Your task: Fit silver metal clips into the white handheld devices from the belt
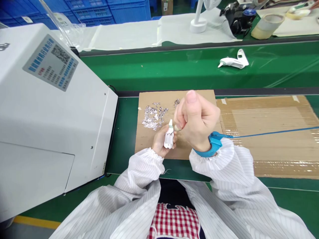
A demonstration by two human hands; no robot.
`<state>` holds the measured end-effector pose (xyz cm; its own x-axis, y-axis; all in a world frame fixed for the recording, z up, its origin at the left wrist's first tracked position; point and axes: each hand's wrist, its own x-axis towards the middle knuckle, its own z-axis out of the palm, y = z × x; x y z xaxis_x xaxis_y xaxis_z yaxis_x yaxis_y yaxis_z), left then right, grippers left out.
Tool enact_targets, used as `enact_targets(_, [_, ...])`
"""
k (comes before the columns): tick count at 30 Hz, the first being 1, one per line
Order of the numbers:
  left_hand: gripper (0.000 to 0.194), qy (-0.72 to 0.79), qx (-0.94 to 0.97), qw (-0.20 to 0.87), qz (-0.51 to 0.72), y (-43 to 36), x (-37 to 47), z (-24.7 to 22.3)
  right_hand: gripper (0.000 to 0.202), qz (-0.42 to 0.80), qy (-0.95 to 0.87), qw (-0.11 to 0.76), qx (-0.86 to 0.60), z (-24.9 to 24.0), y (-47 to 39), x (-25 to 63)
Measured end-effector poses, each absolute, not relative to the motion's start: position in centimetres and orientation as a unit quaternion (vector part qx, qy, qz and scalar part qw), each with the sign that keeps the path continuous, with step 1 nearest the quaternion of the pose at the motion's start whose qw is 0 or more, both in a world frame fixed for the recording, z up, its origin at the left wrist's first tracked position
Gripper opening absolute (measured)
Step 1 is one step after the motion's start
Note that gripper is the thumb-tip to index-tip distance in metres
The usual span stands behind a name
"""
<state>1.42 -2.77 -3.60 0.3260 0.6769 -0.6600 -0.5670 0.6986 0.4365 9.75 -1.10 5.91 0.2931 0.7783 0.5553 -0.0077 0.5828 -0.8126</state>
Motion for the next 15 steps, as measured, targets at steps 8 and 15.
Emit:
enact_targets(8, [0.013, 0.428, 0.073, 0.810, 0.395, -2.8, 1.5, -4.0, 0.059, 0.291, -0.575, 0.639, -0.420, 4.8, -1.0, 9.5])
enact_targets(15, [0.013, 0.421, 0.078, 0.832, 0.352, -1.1, -0.5, -2.2, 0.048, 0.290, -0.441, 0.774, -0.349, 6.4, 0.9, 13.4])
